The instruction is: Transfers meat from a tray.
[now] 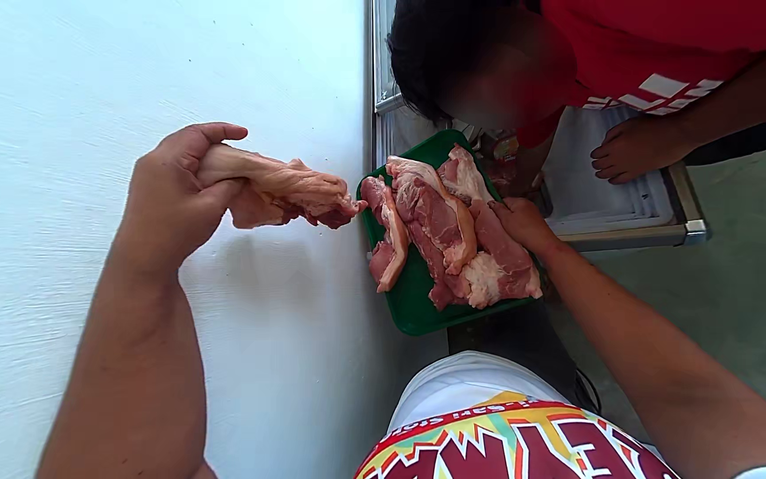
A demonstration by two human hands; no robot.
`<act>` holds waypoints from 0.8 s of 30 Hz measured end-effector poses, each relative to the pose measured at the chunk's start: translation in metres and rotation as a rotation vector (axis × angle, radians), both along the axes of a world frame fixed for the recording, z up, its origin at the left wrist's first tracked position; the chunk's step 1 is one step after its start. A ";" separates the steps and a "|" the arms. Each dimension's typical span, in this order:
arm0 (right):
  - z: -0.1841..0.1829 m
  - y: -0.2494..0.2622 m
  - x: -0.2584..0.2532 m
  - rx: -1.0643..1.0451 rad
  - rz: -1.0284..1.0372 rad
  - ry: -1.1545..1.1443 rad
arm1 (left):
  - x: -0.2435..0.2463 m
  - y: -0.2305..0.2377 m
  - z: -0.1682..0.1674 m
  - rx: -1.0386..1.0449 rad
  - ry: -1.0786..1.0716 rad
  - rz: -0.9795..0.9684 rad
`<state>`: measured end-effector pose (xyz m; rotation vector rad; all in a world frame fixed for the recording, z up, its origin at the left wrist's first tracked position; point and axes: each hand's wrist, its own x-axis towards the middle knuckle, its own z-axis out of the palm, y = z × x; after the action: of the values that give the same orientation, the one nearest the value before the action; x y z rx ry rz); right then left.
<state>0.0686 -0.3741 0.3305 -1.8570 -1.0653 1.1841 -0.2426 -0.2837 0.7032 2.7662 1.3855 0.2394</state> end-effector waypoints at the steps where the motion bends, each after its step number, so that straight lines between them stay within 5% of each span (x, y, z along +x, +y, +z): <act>1: 0.000 0.000 0.000 -0.006 0.002 -0.003 | 0.000 0.001 -0.003 0.052 0.042 -0.020; 12: 0.004 0.002 0.004 -0.011 0.029 -0.004 | -0.012 0.012 -0.035 0.384 -0.008 -0.008; 21: 0.007 0.003 0.005 -0.035 0.010 0.001 | 0.006 -0.002 -0.045 0.400 -0.076 0.031; 24: 0.014 -0.001 -0.014 -0.037 0.079 0.096 | -0.036 -0.009 -0.049 0.296 -0.146 -0.004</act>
<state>0.0546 -0.3748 0.3441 -1.7812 -1.0782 1.3331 -0.2783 -0.2925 0.6544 2.9051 1.4106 0.6839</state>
